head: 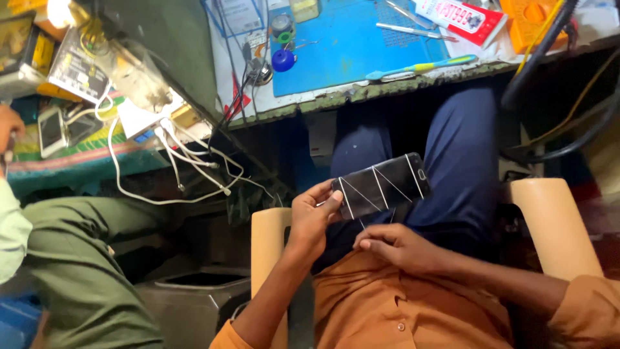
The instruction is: The person sits in a chair and wraps white thread around a smartphone resting on their lap, winding the thread crisscross over the phone's back and screen, pulling it taut and tying it off. They occasionally reach to the workbench for supplies while another person works at the bench.
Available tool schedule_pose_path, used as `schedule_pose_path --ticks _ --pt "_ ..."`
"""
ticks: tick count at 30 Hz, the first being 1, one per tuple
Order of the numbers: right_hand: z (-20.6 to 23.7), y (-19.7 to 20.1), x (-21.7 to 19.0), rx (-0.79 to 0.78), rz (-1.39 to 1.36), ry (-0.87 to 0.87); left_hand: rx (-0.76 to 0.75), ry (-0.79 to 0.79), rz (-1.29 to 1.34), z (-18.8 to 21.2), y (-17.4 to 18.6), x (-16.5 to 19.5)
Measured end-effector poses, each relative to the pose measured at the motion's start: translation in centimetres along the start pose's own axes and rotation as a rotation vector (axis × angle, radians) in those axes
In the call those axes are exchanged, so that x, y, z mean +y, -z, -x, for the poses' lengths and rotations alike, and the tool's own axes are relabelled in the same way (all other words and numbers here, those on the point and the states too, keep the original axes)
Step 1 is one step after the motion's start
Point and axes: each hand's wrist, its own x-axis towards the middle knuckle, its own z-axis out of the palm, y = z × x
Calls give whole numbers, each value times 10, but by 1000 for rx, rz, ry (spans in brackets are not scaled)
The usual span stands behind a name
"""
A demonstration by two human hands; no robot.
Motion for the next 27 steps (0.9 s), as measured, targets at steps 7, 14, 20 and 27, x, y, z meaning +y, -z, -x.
schedule_pose_path --ticks 7,14,20,27 --pt "3 0 -10 -13 371 -85 -1 17 52 -3 5 -13" --pt "6 1 -14 -34 507 50 18 -33 -12 -5 2 -26" --pt "14 9 -46 -43 927 169 77 -428 -588 13 -15 5" --pt "60 36 -118 118 1134 327 -27 -685 -1098 47 -22 73"
